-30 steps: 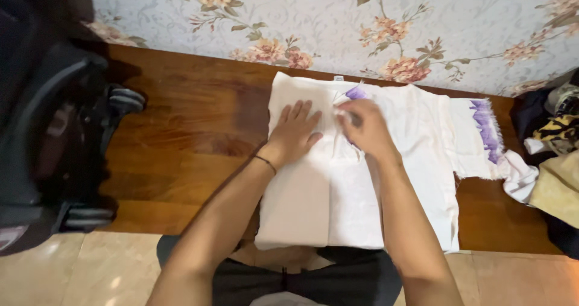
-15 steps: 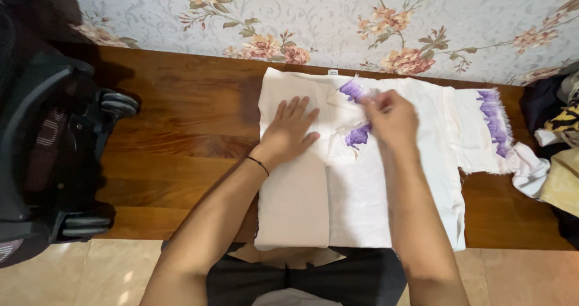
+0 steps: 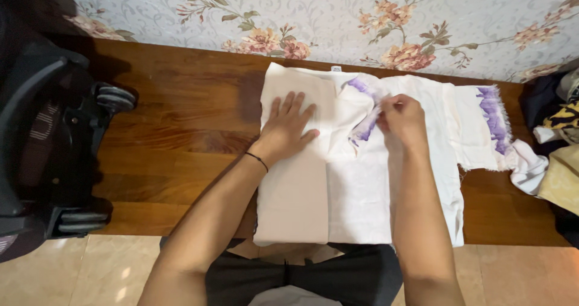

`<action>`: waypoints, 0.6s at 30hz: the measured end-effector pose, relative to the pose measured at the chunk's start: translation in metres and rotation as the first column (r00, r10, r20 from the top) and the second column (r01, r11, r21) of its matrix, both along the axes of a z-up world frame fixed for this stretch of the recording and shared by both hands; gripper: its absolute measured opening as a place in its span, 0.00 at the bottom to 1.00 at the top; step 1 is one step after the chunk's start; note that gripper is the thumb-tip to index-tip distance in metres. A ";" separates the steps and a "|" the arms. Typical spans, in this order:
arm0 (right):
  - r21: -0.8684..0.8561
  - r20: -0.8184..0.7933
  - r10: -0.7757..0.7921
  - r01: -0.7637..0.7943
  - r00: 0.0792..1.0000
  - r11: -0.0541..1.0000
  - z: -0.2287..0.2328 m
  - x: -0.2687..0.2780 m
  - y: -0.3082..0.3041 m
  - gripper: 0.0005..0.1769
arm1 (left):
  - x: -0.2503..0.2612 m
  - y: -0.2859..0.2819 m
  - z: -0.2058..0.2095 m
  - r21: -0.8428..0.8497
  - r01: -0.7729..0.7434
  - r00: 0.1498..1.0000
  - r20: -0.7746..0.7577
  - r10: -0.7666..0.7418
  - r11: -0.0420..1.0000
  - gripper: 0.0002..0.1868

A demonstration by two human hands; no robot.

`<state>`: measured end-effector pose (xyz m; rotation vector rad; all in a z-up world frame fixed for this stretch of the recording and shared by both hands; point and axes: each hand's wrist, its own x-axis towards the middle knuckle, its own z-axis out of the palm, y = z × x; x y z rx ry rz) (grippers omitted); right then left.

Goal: The person folds a white cloth with a purple pattern on a wooden table by hand, smoothing the surface and aligning the edges.

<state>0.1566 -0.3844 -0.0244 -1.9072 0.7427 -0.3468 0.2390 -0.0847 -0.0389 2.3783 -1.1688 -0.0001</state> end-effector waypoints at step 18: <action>0.207 0.171 -0.108 0.072 0.979 0.976 0.013 -0.001 -0.006 0.16 | 0.005 0.001 0.001 0.126 -0.080 0.995 -0.045 0.086 0.989 0.39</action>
